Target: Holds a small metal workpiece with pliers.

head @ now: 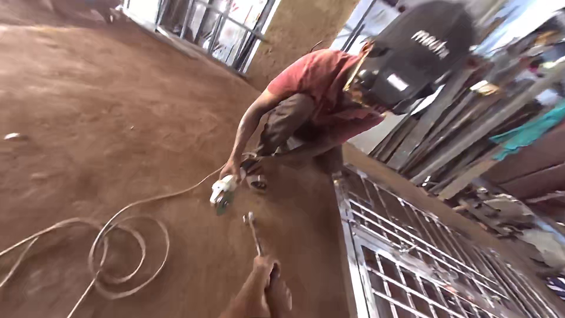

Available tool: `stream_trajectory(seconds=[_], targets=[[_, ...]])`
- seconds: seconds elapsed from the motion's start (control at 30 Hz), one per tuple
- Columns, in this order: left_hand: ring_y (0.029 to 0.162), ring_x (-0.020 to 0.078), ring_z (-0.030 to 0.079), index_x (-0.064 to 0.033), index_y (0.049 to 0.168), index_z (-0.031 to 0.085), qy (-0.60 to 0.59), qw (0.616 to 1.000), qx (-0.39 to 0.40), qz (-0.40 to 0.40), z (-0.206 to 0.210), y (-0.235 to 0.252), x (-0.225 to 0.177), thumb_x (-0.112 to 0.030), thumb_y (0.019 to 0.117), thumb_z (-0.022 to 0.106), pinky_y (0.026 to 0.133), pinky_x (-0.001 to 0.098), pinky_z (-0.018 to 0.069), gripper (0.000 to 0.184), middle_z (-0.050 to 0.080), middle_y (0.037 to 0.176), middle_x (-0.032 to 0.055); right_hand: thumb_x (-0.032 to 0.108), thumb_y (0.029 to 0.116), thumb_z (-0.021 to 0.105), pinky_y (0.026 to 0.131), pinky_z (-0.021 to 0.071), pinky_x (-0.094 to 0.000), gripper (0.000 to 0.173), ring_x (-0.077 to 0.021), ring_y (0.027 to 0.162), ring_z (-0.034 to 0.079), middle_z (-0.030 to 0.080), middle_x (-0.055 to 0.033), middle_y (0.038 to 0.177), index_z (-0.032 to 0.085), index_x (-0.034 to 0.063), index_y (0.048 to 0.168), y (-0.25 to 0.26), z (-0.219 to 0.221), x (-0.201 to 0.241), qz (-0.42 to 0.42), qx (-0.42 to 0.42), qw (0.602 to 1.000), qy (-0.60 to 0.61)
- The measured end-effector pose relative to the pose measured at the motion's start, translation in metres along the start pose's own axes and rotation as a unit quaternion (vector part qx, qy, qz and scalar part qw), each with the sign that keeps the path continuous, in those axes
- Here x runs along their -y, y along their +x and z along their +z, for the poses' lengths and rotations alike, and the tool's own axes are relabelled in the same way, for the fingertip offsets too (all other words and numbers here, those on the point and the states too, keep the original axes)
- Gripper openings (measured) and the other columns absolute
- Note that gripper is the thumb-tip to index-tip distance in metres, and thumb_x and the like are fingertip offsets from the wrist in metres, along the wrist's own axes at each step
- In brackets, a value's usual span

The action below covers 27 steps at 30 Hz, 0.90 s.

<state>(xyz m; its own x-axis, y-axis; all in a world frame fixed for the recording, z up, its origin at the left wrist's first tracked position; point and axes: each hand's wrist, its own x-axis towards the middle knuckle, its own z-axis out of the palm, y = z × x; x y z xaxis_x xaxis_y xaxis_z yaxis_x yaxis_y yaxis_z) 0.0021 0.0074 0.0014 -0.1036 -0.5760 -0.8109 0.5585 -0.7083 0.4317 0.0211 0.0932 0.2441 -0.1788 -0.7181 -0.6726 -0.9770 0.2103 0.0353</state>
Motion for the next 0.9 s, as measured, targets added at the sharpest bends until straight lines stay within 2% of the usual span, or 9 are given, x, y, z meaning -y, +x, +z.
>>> stream_trajectory(seconds=[0.1, 0.23, 0.33, 0.4, 0.53, 0.67, 0.77, 0.9], targets=[[0.062, 0.0202, 0.065, 0.0011, 0.104, 0.063, -0.022, 1.0, -0.005, -0.003, 0.0, 0.005, 0.002, -0.007, 0.0854, 0.075, 0.058, 0.0365, 0.0568, 0.024, 0.067, 0.08, 0.0114, 0.017, 0.1082, 0.048, 0.111, 0.0432, -0.052, 0.055, -0.037, 0.136, 0.055, 0.052, -0.0242, 0.15, 0.032, -0.0029, 0.157, 0.012, 0.011, 0.0, 0.005, -0.007, 1.0, -0.013], [0.056, 0.0185, 0.065, 0.0014, 0.1, 0.064, -0.046, 0.999, 0.003, -0.004, 0.001, 0.003, 0.001, -0.004, 0.0858, 0.073, 0.052, 0.033, 0.0558, 0.018, 0.067, 0.073, 0.0103, 0.019, 0.1094, 0.045, 0.112, 0.0423, -0.0524, 0.055, -0.0379, 0.137, 0.053, 0.051, -0.0254, 0.15, 0.03, -0.0039, 0.157, 0.019, 0.014, 0.0, 0.008, 0.0, 0.999, -0.047], [0.058, 0.019, 0.065, 0.0013, 0.098, 0.063, -0.07, 0.997, 0.01, 0.0, 0.003, -0.003, -0.001, -0.005, 0.0871, 0.073, 0.055, 0.0336, 0.0556, 0.015, 0.067, 0.072, 0.0105, 0.019, 0.1086, 0.045, 0.11, 0.0433, -0.052, 0.049, -0.0366, 0.134, 0.056, 0.057, -0.0234, 0.145, 0.041, -0.0017, 0.152, 0.019, 0.014, -0.004, 0.001, -0.026, 0.998, -0.057], [0.056, 0.0199, 0.063, 0.0021, 0.098, 0.062, -0.114, 0.993, 0.031, 0.01, 0.006, -0.008, -0.001, -0.005, 0.0893, 0.07, 0.054, 0.0346, 0.0551, 0.014, 0.066, 0.071, 0.0113, 0.014, 0.1069, 0.05, 0.11, 0.0411, -0.051, 0.046, -0.0373, 0.132, 0.057, 0.057, -0.0255, 0.143, 0.045, -0.0046, 0.149, 0.017, 0.014, -0.01, -0.021, -0.067, 0.998, 0.008], [0.05, 0.0181, 0.06, 0.0012, 0.098, 0.059, -0.161, 0.983, 0.084, 0.014, 0.016, -0.019, 0.002, -0.003, 0.0905, 0.067, 0.048, 0.0321, 0.0524, 0.012, 0.062, 0.066, 0.0102, 0.009, 0.1062, 0.049, 0.111, 0.0412, -0.0493, 0.049, -0.0389, 0.133, 0.056, 0.054, -0.0287, 0.146, 0.04, -0.0073, 0.151, 0.011, 0.018, -0.017, -0.018, -0.113, 0.99, 0.08], [0.052, 0.0181, 0.06, 0.001, 0.094, 0.059, -0.185, 0.977, 0.107, 0.018, 0.021, -0.024, 0.01, -0.002, 0.0903, 0.065, 0.049, 0.0321, 0.0524, 0.008, 0.062, 0.066, 0.0101, 0.009, 0.1022, 0.054, 0.111, 0.0432, -0.0482, 0.055, -0.0383, 0.132, 0.057, 0.056, -0.0274, 0.144, 0.038, -0.0081, 0.152, 0.011, 0.017, -0.028, -0.014, -0.103, 0.995, -0.001], [0.051, 0.0175, 0.059, 0.0003, 0.091, 0.058, -0.211, 0.972, 0.107, 0.013, 0.02, -0.026, 0.017, -0.003, 0.0917, 0.064, 0.048, 0.0319, 0.0522, 0.006, 0.061, 0.065, 0.0096, 0.011, 0.1025, 0.053, 0.109, 0.0441, -0.0514, 0.057, -0.04, 0.132, 0.057, 0.055, -0.0265, 0.146, 0.037, -0.0046, 0.155, 0.008, 0.019, -0.032, -0.016, -0.091, 0.994, -0.05], [0.053, 0.0177, 0.061, 0.0009, 0.095, 0.059, -0.199, 0.976, 0.088, 0.011, 0.016, -0.028, 0.025, -0.002, 0.0913, 0.065, 0.05, 0.0323, 0.0533, 0.008, 0.063, 0.067, 0.0099, 0.014, 0.1037, 0.054, 0.11, 0.0432, -0.05, 0.057, -0.039, 0.133, 0.057, 0.055, -0.0262, 0.146, 0.035, -0.0047, 0.155, 0.0, 0.022, -0.033, -0.011, -0.083, 0.996, -0.029]])
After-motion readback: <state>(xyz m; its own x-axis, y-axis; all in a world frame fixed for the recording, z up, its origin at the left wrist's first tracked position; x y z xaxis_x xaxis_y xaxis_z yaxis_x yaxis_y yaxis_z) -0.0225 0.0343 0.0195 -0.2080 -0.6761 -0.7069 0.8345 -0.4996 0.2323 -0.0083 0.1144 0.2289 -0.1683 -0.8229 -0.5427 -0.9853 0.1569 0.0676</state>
